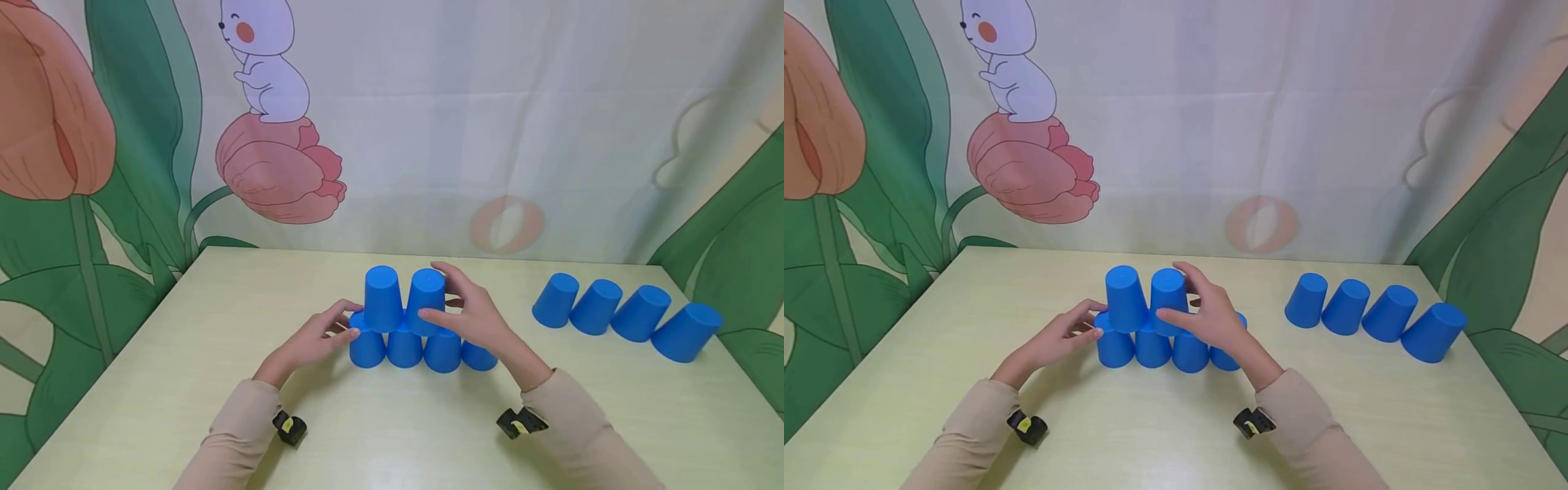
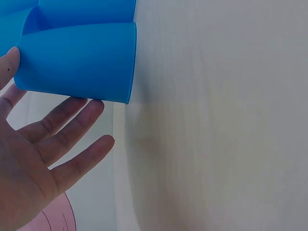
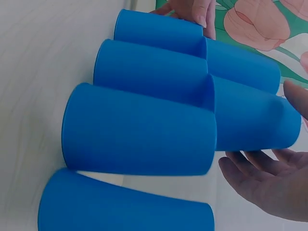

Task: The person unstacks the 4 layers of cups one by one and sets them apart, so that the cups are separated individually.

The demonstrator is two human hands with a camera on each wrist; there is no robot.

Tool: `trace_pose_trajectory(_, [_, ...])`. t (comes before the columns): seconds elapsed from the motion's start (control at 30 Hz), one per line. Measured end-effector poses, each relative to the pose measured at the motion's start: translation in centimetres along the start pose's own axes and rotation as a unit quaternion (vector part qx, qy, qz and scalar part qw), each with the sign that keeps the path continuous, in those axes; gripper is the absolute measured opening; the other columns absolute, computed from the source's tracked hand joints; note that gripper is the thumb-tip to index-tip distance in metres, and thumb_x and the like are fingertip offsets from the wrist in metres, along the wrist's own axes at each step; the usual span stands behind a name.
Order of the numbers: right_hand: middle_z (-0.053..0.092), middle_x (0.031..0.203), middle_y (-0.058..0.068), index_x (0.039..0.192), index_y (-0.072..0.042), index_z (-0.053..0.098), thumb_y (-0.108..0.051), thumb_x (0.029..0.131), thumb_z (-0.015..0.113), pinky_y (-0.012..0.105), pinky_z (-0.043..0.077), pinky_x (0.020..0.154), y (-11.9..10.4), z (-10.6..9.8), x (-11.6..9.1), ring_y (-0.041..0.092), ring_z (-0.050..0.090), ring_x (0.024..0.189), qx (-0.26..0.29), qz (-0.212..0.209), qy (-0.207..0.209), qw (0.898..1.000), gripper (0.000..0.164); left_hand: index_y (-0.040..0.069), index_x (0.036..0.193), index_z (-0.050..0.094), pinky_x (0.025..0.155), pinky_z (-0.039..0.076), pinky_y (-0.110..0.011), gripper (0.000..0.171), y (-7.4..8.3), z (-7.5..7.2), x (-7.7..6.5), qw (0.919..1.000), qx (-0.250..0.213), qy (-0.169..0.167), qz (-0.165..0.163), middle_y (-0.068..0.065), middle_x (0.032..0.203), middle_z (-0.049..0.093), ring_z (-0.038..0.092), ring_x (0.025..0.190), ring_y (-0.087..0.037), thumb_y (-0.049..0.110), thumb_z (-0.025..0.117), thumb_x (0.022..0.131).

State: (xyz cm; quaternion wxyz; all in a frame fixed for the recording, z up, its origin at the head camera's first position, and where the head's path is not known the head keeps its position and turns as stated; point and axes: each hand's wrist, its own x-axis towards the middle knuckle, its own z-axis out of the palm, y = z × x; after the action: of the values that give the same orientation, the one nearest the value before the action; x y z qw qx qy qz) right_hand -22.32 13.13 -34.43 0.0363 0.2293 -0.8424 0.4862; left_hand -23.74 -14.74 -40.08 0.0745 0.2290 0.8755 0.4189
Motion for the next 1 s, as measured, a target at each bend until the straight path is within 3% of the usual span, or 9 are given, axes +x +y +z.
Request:
trace_pose_trajectory(0.47, [0.047, 0.132, 0.015, 0.137, -0.011, 0.037, -0.025, 0.083, 0.067, 0.050, 0.044, 0.088, 0.3, 0.4, -0.3, 0.034, 0.051, 0.112, 0.005, 0.013, 0.022, 1.000, 0.063, 0.018, 0.130, 0.041, 0.085, 0.046, -0.046, 0.042, -0.1, 0.2, 0.1, 1.0000, 0.001, -0.004, 0.002, -0.014, 0.113, 0.057, 0.055, 0.102, -0.030, 0.028, 0.054, 0.092])
trace_pose_trajectory(1.0, [0.047, 0.131, 0.014, 0.136, -0.012, 0.038, -0.022, 0.082, 0.068, 0.048, 0.044, 0.088, 0.0, -2.1, -2.9, 0.033, 0.051, 0.112, 0.001, 0.015, 0.040, 0.999, 0.062, 0.019, 0.130, 0.041, 0.086, 0.046, -0.046, 0.042, 0.0, 0.2, 0.0, 1.0000, 0.000, -0.001, -0.005, -0.014, 0.113, 0.057, 0.055, 0.103, -0.031, 0.029, 0.054, 0.092])
